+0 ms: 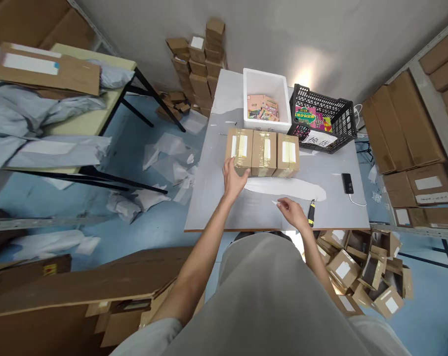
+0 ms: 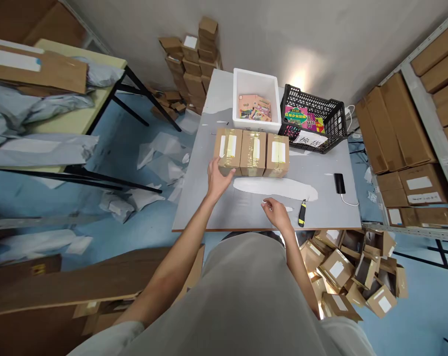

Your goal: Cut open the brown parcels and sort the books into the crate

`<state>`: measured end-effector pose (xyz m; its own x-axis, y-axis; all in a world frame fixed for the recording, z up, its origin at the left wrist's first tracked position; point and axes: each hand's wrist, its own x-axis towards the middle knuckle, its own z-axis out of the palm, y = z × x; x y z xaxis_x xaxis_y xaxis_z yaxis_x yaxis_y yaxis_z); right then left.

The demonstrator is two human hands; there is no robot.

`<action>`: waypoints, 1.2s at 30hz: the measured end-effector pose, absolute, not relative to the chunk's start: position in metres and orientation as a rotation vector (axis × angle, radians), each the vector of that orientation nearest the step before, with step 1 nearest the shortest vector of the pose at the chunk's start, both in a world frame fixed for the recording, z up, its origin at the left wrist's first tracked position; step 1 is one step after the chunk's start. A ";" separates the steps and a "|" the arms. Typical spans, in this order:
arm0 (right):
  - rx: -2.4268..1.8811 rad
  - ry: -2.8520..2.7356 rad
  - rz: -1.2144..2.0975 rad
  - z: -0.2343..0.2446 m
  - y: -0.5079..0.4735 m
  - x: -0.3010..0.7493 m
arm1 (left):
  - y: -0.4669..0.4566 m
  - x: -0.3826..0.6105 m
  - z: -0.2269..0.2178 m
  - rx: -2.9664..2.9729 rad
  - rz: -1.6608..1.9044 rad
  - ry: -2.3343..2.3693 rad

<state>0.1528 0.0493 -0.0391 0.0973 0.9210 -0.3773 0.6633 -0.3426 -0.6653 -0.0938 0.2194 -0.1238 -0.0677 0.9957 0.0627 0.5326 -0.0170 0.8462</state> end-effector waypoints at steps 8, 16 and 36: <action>-2.085 -1.488 1.051 -0.029 0.064 0.127 | 0.308 -0.062 -0.143 1.505 0.492 1.813; -2.081 -1.430 1.133 -0.044 0.068 0.118 | 0.324 -0.086 -0.145 1.308 0.443 2.137; -2.045 -1.392 1.251 -0.100 0.062 0.180 | 0.073 -0.144 -0.125 1.933 0.343 1.632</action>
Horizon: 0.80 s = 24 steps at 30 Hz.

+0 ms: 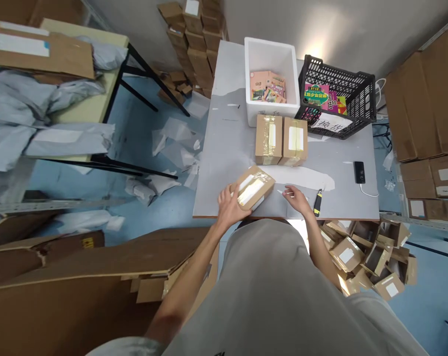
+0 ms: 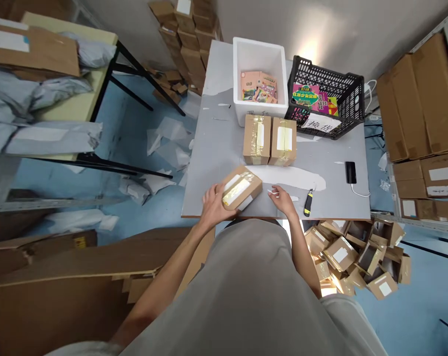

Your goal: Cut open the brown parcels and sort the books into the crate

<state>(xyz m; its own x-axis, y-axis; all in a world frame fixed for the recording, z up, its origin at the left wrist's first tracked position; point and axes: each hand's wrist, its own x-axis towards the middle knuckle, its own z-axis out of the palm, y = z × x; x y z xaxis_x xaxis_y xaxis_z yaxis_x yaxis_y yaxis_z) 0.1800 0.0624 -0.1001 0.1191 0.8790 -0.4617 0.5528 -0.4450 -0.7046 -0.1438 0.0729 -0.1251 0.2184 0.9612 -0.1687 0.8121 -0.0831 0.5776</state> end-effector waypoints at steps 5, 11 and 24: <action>-2.173 -1.421 1.247 -0.112 0.044 0.205 | 0.069 -0.087 -0.125 2.177 0.267 1.222; -2.276 -1.327 1.264 -0.123 0.003 0.225 | 0.093 -0.066 -0.133 2.218 0.101 0.959; -2.056 -1.049 1.415 -0.162 -0.020 0.247 | 0.043 -0.096 -0.158 1.826 0.243 1.583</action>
